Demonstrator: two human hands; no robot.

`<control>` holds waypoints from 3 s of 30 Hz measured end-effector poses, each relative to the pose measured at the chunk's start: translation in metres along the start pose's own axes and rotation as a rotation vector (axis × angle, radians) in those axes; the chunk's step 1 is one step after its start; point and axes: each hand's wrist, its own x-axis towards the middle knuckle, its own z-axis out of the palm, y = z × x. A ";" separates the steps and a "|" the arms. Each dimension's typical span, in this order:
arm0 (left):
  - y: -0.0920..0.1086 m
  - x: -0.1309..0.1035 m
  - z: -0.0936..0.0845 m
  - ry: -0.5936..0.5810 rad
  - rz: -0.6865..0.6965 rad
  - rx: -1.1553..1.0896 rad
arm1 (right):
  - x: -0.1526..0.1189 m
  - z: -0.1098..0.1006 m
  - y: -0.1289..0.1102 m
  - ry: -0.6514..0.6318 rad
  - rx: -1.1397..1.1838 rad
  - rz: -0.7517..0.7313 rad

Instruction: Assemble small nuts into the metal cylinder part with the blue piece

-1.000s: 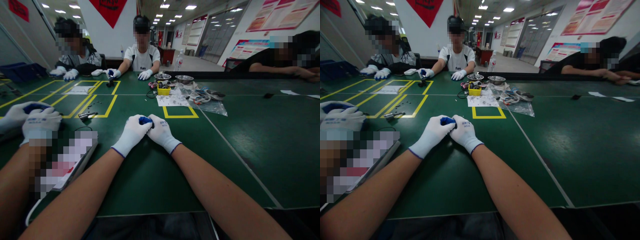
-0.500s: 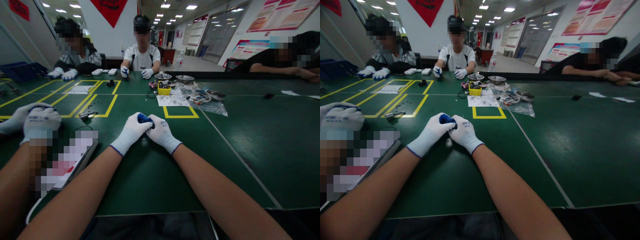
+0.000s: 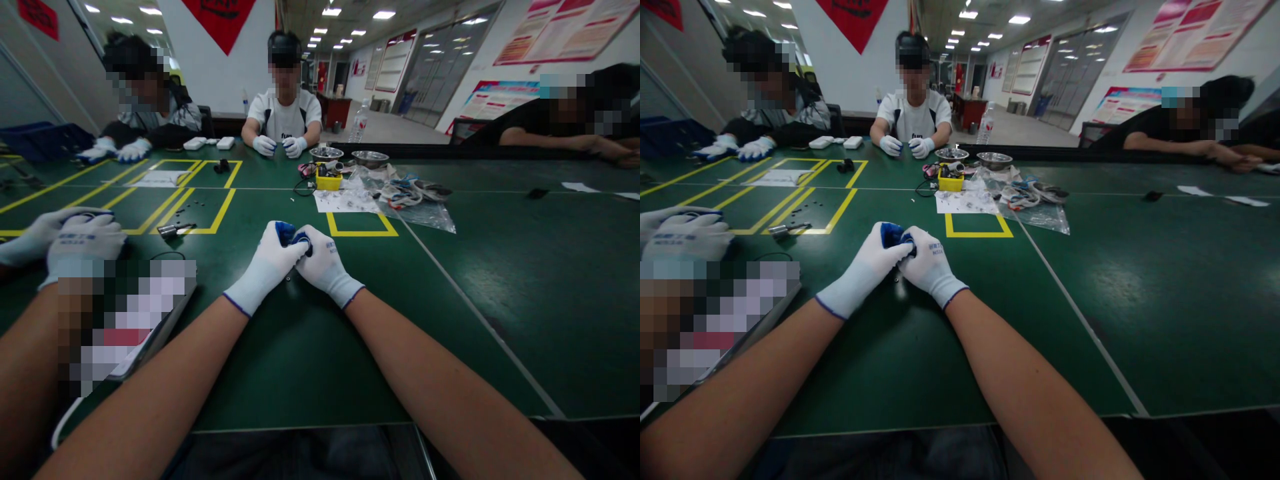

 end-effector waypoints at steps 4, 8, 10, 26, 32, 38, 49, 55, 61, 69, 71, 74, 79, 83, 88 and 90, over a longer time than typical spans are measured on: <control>-0.003 0.005 0.003 -0.074 -0.030 -0.199 | 0.000 -0.002 -0.004 -0.016 0.025 -0.014; -0.007 0.007 0.003 -0.164 0.052 -0.297 | -0.001 -0.003 -0.007 -0.036 0.043 -0.045; -0.008 0.006 0.001 -0.199 0.099 -0.301 | -0.001 -0.002 -0.007 -0.038 0.056 -0.060; -0.007 0.003 -0.007 -0.298 0.203 -0.252 | -0.001 -0.001 -0.008 -0.017 0.061 -0.072; -0.008 0.005 -0.006 -0.281 0.195 -0.229 | 0.000 0.000 -0.007 -0.014 0.063 -0.057; -0.008 0.004 -0.003 -0.296 0.140 -0.372 | -0.001 0.000 -0.008 0.000 0.087 -0.079; -0.011 0.007 -0.005 -0.294 0.195 -0.259 | 0.000 0.001 -0.007 -0.005 0.066 -0.051; -0.010 0.009 -0.013 -0.181 0.204 -0.227 | 0.000 0.000 -0.007 0.026 0.079 0.010; -0.003 0.000 -0.022 0.049 0.267 0.408 | 0.001 0.002 -0.002 0.133 0.075 0.073; 0.006 -0.004 -0.025 -0.001 0.211 0.928 | 0.002 0.002 0.000 0.125 0.022 0.111; 0.007 -0.003 -0.025 -0.061 0.151 1.018 | 0.002 0.002 0.002 0.135 0.024 0.100; 0.008 -0.002 -0.025 -0.161 0.076 1.092 | 0.001 0.003 0.004 0.146 0.037 0.075; 0.012 -0.003 -0.023 -0.206 0.086 1.110 | 0.001 0.004 0.005 0.126 0.017 0.058; 0.011 -0.001 -0.023 -0.211 0.088 1.091 | 0.000 0.003 0.004 0.104 0.016 0.042; 0.007 -0.002 -0.022 -0.172 0.135 1.047 | 0.001 0.003 0.003 0.083 0.009 0.049; 0.004 -0.004 -0.020 -0.116 0.211 1.046 | 0.001 0.003 0.003 0.081 0.002 0.054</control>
